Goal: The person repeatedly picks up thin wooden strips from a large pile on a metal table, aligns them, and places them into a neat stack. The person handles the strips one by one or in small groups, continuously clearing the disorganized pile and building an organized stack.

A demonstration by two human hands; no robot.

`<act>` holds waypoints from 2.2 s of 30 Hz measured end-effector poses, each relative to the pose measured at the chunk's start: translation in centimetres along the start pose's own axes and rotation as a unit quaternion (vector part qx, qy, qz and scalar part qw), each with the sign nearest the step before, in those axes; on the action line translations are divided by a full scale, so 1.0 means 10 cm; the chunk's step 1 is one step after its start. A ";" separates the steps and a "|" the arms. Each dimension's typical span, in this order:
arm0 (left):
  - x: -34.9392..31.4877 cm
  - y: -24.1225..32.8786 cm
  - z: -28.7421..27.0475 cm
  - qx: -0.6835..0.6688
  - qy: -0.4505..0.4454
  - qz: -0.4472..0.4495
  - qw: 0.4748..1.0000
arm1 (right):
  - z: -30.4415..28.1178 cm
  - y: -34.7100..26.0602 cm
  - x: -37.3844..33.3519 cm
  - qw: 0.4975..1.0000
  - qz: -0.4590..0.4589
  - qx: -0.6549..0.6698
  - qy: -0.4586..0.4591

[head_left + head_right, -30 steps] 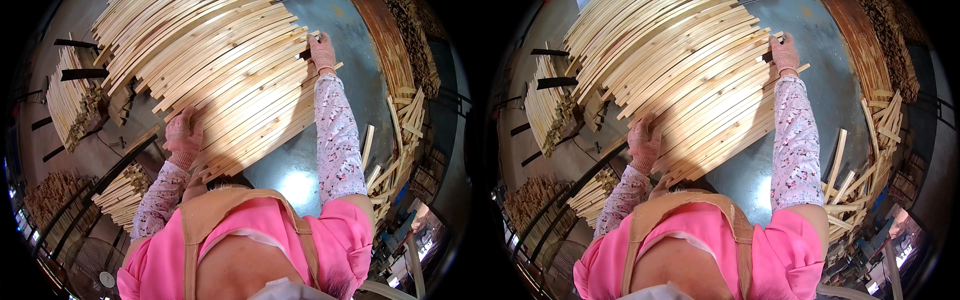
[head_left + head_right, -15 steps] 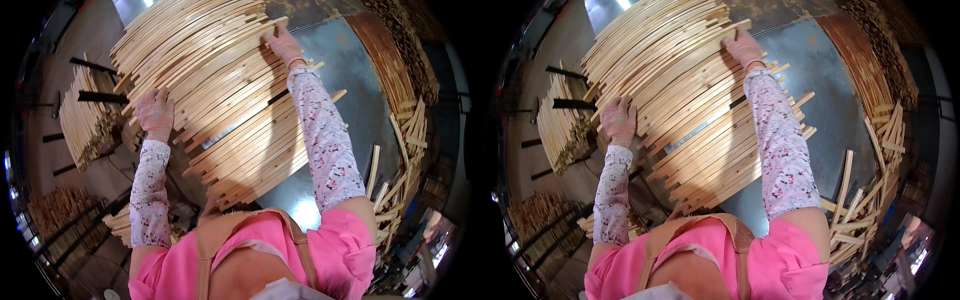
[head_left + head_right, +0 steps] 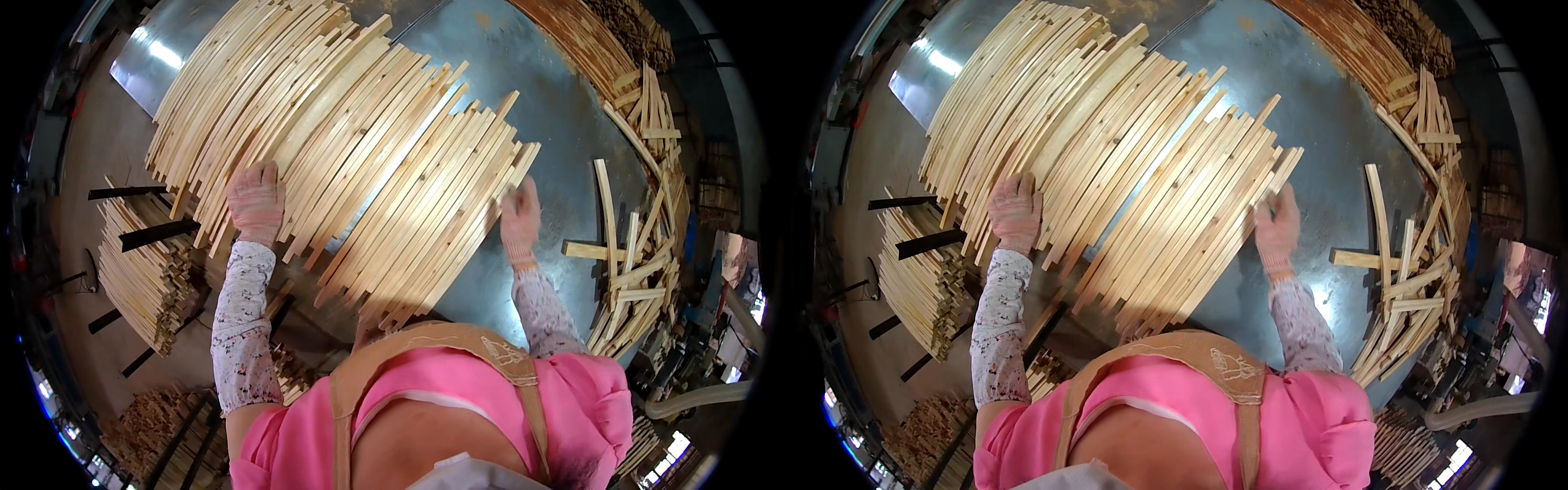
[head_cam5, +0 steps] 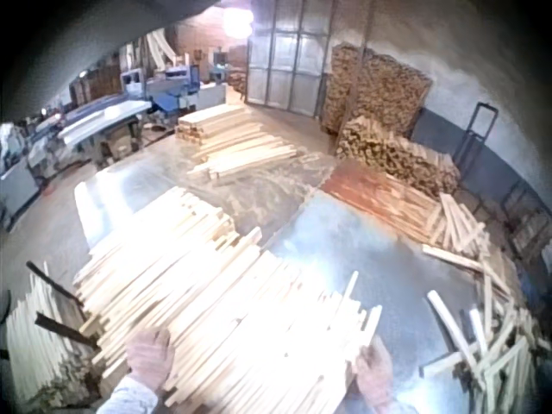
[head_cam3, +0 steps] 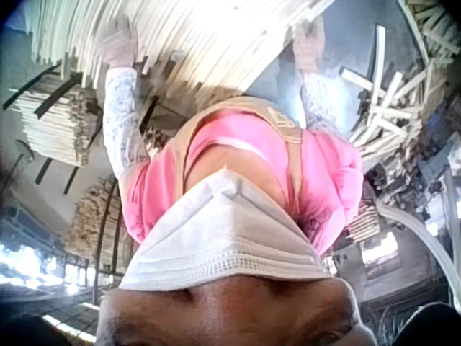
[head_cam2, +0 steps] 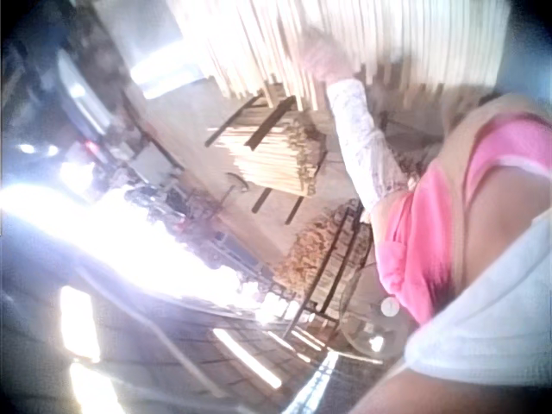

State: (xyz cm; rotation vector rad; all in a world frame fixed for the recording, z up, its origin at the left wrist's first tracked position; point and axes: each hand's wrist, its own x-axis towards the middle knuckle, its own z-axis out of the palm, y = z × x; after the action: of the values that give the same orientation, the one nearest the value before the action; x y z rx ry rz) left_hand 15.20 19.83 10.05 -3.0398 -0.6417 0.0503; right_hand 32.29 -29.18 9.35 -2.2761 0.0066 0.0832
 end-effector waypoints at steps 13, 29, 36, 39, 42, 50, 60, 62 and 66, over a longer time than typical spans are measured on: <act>0.03 0.51 -0.16 -0.070 -0.079 -0.193 0.976 | 0.38 0.07 -0.78 0.975 0.113 -0.084 -0.171; -0.20 1.37 -1.09 -0.250 -0.253 0.093 0.930 | 0.10 -1.06 -0.38 0.828 -0.481 -0.252 0.141; -0.01 1.10 -1.09 -0.073 0.061 0.134 0.986 | -0.30 -0.61 -0.30 0.918 -0.086 -0.171 -0.346; -0.08 1.20 -0.95 -0.259 0.016 -0.007 0.966 | -0.26 -0.58 -0.69 0.934 0.122 -0.006 -0.337; -0.28 1.48 -0.68 -0.346 -0.046 0.035 0.936 | -0.30 -0.52 -0.96 0.914 0.207 0.164 -0.307; -0.86 2.58 -0.42 -0.454 -0.056 0.105 0.883 | -0.91 0.06 -1.13 0.867 0.288 0.372 -0.166; -1.61 4.12 -0.14 -0.440 -0.110 0.096 0.886 | -2.21 1.44 -2.30 0.908 0.349 0.155 -0.173; -1.83 4.56 -0.07 -0.441 -0.122 0.093 0.885 | -2.52 2.16 -2.05 0.966 0.157 0.152 -0.137; -2.27 5.27 -0.06 -0.449 -0.135 0.118 0.875 | -4.12 2.11 0.00 0.946 -0.272 -0.178 0.004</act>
State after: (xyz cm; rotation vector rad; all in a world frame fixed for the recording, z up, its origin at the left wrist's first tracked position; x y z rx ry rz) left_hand 15.73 -37.56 9.11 -4.0624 -0.3421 0.2555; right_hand 33.99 -74.21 19.96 -2.5514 -0.6796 -0.2337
